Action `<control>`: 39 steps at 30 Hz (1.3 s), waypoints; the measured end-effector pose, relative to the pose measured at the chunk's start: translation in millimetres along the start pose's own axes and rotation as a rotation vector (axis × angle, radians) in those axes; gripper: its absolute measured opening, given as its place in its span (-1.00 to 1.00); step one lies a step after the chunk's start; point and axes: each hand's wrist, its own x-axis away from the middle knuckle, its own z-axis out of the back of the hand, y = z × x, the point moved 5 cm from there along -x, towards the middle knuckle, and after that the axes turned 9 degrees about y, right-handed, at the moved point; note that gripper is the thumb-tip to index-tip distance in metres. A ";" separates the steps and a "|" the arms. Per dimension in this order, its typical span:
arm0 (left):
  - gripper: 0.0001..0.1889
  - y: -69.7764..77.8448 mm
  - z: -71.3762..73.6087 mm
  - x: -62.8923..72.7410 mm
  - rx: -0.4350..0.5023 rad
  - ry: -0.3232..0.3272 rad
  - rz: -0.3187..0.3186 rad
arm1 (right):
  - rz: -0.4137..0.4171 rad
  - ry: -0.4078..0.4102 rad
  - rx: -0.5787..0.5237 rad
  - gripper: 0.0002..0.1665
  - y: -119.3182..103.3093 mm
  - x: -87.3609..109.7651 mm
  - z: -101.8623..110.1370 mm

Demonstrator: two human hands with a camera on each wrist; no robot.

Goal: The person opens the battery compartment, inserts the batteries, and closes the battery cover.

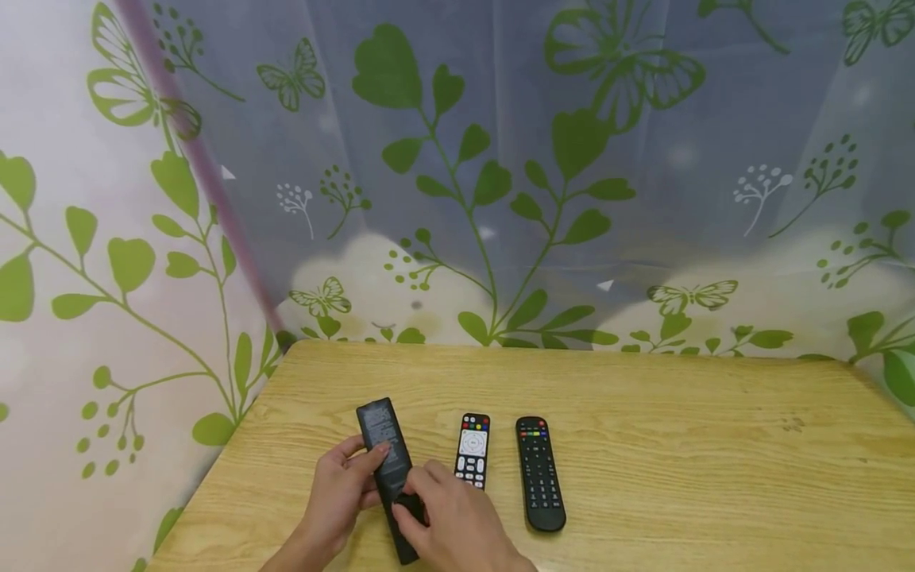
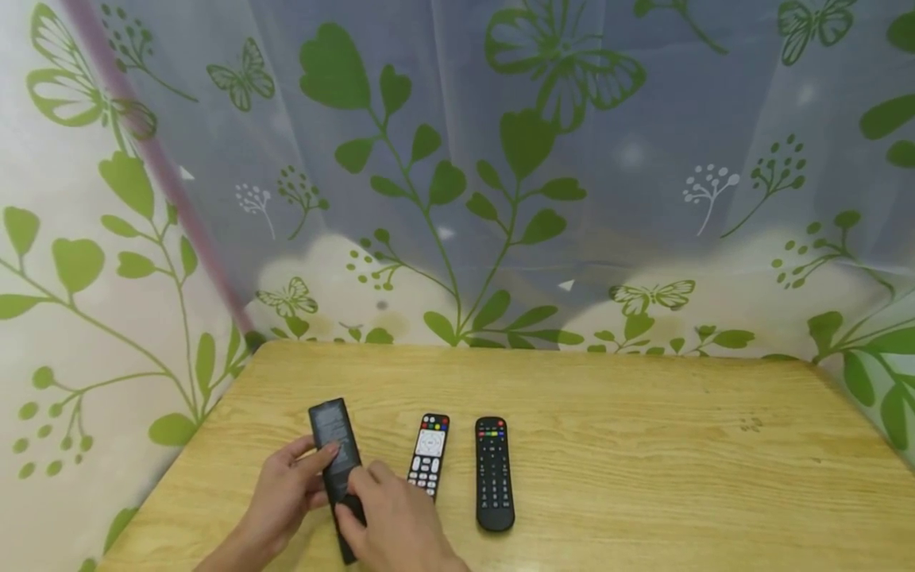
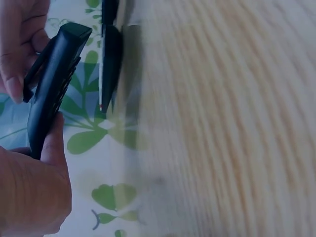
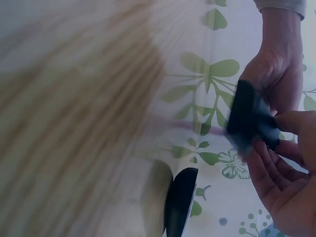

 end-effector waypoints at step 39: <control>-0.57 3.7 -7.0 2.7 0.028 -0.148 0.038 | 0.012 -0.106 -0.445 -0.80 20.3 -3.1 6.2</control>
